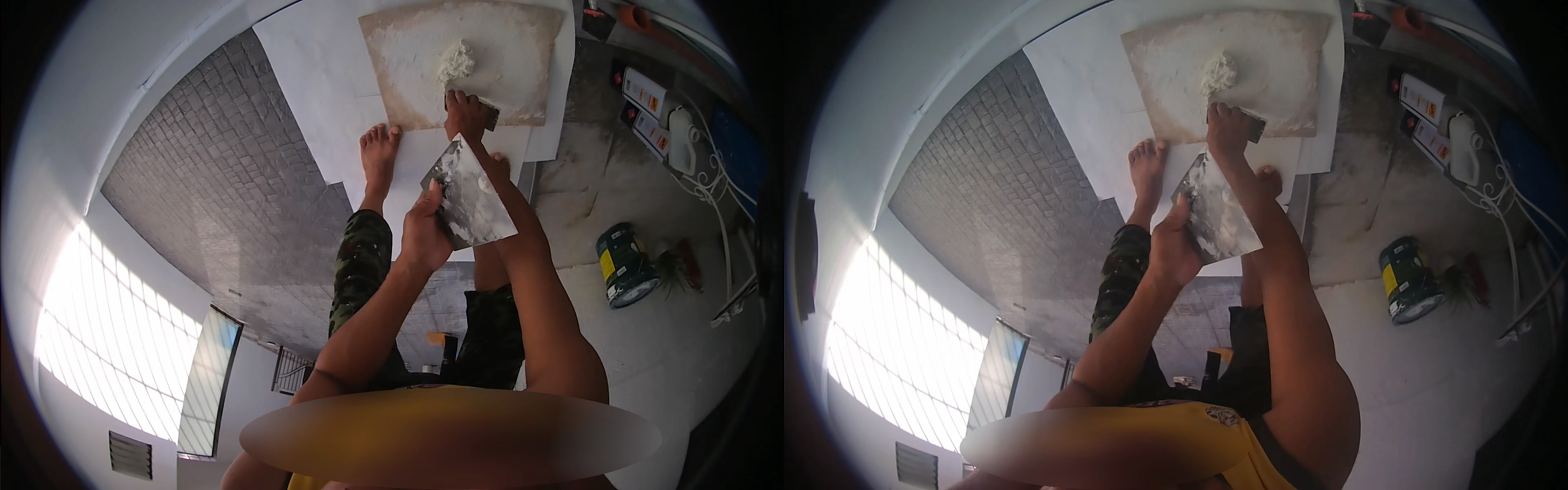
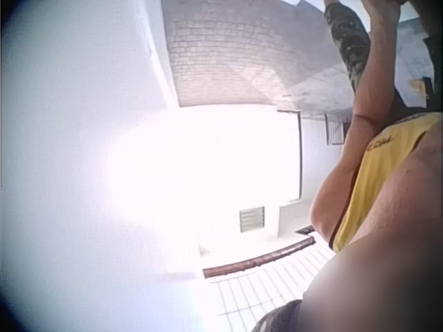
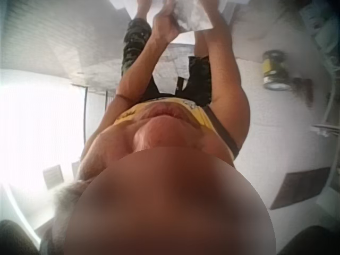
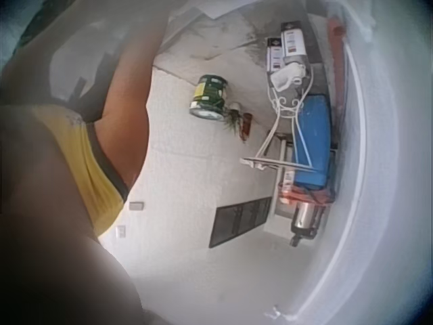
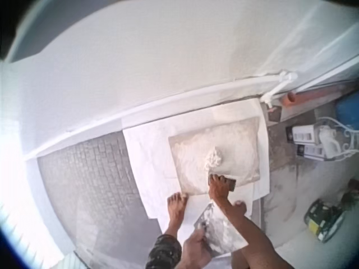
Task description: The person applies white plaster to a wall using a trowel and a hawk. They repeatedly scoop plaster from the hawk and spread it on the wall in smooth strokes, working on a section near the ceiling.
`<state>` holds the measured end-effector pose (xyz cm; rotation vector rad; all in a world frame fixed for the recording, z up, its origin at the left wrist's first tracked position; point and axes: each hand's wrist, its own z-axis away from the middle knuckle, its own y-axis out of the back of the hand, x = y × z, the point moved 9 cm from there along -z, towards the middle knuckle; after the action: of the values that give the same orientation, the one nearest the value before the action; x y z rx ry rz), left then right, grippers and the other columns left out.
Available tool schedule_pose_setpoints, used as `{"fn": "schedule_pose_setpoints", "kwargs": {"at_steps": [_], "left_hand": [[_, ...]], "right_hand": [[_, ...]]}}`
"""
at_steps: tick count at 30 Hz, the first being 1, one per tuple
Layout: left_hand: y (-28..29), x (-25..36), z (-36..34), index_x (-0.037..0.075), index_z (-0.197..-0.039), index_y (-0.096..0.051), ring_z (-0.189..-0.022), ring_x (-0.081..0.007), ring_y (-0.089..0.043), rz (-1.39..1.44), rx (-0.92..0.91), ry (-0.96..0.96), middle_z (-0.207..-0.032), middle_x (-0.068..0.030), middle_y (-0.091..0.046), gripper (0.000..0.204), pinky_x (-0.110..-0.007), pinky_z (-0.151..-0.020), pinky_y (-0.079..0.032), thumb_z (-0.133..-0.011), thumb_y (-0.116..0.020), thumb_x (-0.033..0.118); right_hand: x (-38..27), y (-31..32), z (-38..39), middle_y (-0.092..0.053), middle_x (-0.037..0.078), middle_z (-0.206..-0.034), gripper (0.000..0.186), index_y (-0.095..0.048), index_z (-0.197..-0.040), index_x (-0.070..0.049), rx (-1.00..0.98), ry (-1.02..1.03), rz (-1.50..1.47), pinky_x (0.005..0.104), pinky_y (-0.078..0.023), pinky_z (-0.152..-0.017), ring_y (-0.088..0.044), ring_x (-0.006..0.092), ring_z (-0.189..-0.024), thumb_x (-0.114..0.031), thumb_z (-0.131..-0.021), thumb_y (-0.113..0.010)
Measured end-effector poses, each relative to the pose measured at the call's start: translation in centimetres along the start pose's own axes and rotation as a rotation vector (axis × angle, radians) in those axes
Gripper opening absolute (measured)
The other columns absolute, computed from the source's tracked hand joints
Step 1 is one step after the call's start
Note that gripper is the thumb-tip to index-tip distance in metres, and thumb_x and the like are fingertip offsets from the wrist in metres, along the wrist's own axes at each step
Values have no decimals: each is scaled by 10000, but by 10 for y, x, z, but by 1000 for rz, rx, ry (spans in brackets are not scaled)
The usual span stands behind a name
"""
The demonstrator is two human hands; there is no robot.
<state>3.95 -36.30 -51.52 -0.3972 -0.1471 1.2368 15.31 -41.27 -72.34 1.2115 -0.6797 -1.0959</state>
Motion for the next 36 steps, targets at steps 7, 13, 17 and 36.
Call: {"fn": "schedule_pose_setpoints", "kwargs": {"at_steps": [7, 13, 17, 36], "left_hand": [[3, 3, -3, 54, -1455, -447, -1240, -257, -604, -9, 8, -4, -1358, -101, -589, 433, -470, -1081, -493, -1128, -419, 335], [6, 7, -1, 53, -1499, -414, -1285, -297, -582, -26, -2, -11, -1393, -127, -574, 477, -508, -1112, -468, -1124, -423, 350], [3, 10, -1, 59, -1472, -444, -1251, -271, -599, 8, 12, -15, -1375, -111, -583, 447, -478, -1093, -485, -1125, -427, 341], [-72, 22, 49, 65, -1351, -528, -1119, -224, -630, -172, -7, -53, -1234, -54, -608, 314, -398, -955, -561, -1047, -493, 136]], "right_hand": [[53, 11, 6, -663, 41, -1052, 282, -686, -1092, -143, 121, -461, -38, 503, -531, -753, -658, 318, -935, -83, -817, -674], [51, 12, -15, -666, 26, -981, 199, -693, -1007, -155, 9, -79, -1, 484, -494, -741, -655, 288, -909, -113, -814, -677], [84, 34, -20, -691, 13, -1035, 250, -713, -1081, -165, 152, -251, -19, 490, -502, -786, -663, 287, -940, -120, -841, -658], [29, 413, 112, -677, 166, -1258, 523, -678, -1272, -13, 112, 201, -1046, 459, -484, -1054, -612, 378, -1204, 152, -787, -571]]}}
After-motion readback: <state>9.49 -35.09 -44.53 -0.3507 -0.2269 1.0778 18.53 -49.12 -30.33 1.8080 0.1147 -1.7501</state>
